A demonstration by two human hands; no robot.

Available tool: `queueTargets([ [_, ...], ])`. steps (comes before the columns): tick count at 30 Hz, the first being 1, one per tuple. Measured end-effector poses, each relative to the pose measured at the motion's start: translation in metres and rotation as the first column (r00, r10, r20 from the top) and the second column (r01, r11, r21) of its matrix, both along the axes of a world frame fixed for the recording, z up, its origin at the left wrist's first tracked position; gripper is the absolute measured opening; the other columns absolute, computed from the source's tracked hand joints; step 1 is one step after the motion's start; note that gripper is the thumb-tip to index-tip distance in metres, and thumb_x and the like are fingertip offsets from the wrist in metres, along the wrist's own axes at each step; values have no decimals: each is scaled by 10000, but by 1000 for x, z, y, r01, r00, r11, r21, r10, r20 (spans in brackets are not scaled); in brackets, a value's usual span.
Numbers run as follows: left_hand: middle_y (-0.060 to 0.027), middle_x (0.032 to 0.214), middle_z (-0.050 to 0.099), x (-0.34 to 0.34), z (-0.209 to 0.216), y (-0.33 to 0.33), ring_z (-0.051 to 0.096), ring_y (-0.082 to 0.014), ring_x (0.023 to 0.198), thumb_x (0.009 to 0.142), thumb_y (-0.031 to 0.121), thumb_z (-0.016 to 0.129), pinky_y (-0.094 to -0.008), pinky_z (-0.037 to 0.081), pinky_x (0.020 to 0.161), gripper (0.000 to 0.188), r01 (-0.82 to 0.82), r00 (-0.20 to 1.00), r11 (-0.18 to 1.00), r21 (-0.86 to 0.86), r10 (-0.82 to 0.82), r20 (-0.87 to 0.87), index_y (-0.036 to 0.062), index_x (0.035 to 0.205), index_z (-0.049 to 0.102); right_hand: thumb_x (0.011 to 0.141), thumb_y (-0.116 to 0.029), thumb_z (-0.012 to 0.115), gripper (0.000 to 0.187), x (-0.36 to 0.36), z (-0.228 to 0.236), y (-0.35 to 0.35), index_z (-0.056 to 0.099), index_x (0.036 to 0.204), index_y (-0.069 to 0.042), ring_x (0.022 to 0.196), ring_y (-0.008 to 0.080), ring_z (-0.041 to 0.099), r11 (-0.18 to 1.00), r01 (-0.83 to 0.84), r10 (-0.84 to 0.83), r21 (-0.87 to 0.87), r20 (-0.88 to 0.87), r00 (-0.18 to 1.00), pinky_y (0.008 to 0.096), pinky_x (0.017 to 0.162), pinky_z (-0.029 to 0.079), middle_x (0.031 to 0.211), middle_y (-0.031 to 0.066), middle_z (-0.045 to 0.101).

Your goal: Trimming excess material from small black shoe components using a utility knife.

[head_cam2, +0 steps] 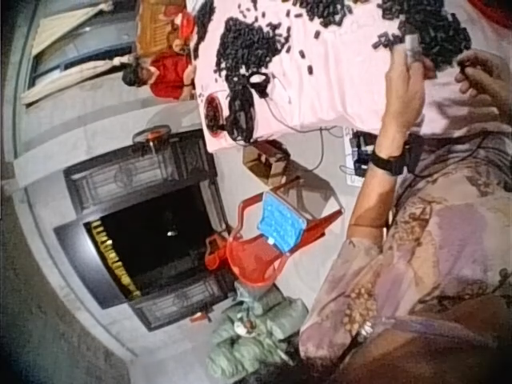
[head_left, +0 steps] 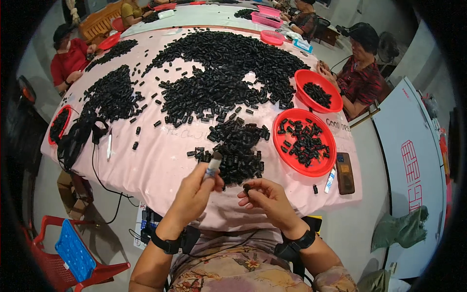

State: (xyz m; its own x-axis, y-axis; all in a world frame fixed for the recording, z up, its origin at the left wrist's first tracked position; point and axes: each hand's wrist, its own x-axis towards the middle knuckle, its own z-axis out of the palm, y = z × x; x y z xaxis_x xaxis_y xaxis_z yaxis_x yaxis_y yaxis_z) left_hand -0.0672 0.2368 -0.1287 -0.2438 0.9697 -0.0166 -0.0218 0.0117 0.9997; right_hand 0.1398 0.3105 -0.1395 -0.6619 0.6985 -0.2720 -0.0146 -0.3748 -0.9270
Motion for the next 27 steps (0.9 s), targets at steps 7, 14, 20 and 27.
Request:
queueTargets([
  [7, 35, 832, 585, 24, 2, 1, 516, -26, 754, 939, 101, 573, -202, 424, 639, 126, 136, 991, 989, -67, -137, -12, 4, 1016, 594, 938, -58, 566, 265, 6, 11, -11, 500, 1185, 10, 904, 177, 667, 1000, -5, 7, 25, -50, 999, 276, 773, 554, 1039, 133, 652],
  [14, 40, 767, 592, 36, 18, 1, 503, -29, 680, 914, 131, 621, -181, 408, 602, 138, 204, 978, 974, -101, -197, 67, 15, 981, 653, 905, -24, 607, 283, 6, 18, -17, 505, 1167, 11, 876, 144, 663, 985, 29, -28, 170, -9, 1000, 252, 756, 541, 993, 111, 669],
  [20, 21, 771, 630, 39, 12, 3, 542, -36, 704, 897, 112, 638, -195, 435, 612, 126, 211, 975, 974, -80, -204, 83, 8, 966, 655, 877, -2, 631, 271, 7, 13, -21, 540, 1132, 3, 840, 126, 661, 940, 51, -68, 336, 39, 997, 244, 720, 541, 957, 90, 683],
  [27, 6, 756, 641, 36, 9, 4, 549, -42, 697, 916, 132, 619, -211, 453, 620, 145, 258, 956, 959, -117, -271, -114, -4, 923, 666, 870, 4, 639, 313, 10, 12, -23, 544, 1168, -8, 836, 121, 661, 955, 58, -75, 291, 48, 996, 238, 709, 539, 948, 80, 682],
])
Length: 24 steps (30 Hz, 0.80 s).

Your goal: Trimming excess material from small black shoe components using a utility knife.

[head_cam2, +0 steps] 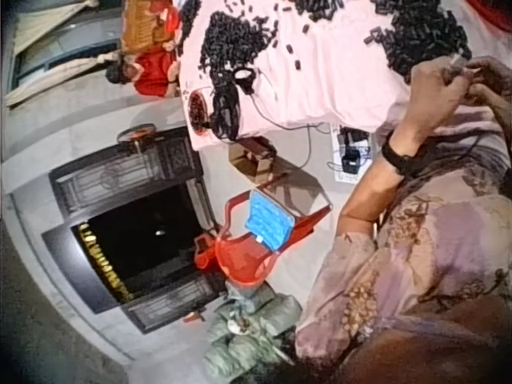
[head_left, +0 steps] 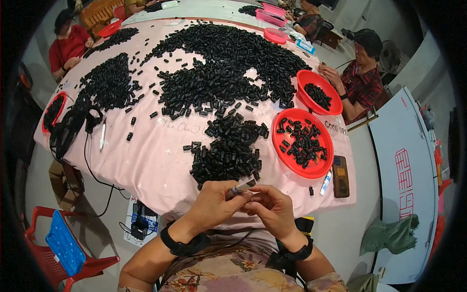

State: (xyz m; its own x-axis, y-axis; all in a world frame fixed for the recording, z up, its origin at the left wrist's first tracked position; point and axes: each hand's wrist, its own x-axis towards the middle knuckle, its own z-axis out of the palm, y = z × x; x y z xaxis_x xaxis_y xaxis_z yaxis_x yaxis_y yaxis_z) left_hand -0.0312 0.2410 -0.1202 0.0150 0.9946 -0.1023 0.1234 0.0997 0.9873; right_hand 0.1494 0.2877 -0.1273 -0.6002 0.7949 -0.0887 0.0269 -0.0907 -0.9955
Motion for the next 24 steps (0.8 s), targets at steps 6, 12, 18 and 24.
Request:
queueTargets([
  [6, -37, 633, 642, 4, 0, 1, 549, -33, 589, 900, 179, 622, -228, 436, 516, 216, -44, 997, 997, 69, 39, 74, -27, 859, 669, 866, 28, 635, 383, 3, 1, -3, 566, 1241, -6, 858, 129, 659, 994, 0, -9, -107, -84, 996, 237, 721, 539, 965, 78, 668],
  [12, -21, 639, 633, 6, 16, 0, 538, -32, 580, 914, 188, 619, -225, 430, 510, 237, -10, 993, 999, -51, 16, 114, -35, 838, 653, 857, 30, 646, 366, 11, 4, -4, 586, 1218, 7, 840, 126, 644, 978, -4, -22, -209, -123, 992, 255, 769, 552, 956, 74, 653],
  [18, -3, 622, 527, 7, 1, 4, 452, -39, 570, 953, 216, 563, -248, 388, 503, 220, -91, 994, 986, 139, 82, 73, 1, 953, 611, 849, 27, 654, 328, 18, 12, -4, 592, 1171, 9, 857, 135, 645, 975, 13, -41, -223, -122, 992, 279, 788, 557, 962, 81, 658],
  [24, -42, 658, 487, -2, 10, -3, 452, -76, 612, 970, 174, 512, -258, 395, 559, 187, 98, 988, 995, -33, -93, 120, 14, 1000, 604, 843, 46, 645, 332, 28, 10, -2, 556, 1161, 19, 862, 174, 660, 944, 90, -141, -319, -141, 980, 276, 769, 558, 983, 111, 654],
])
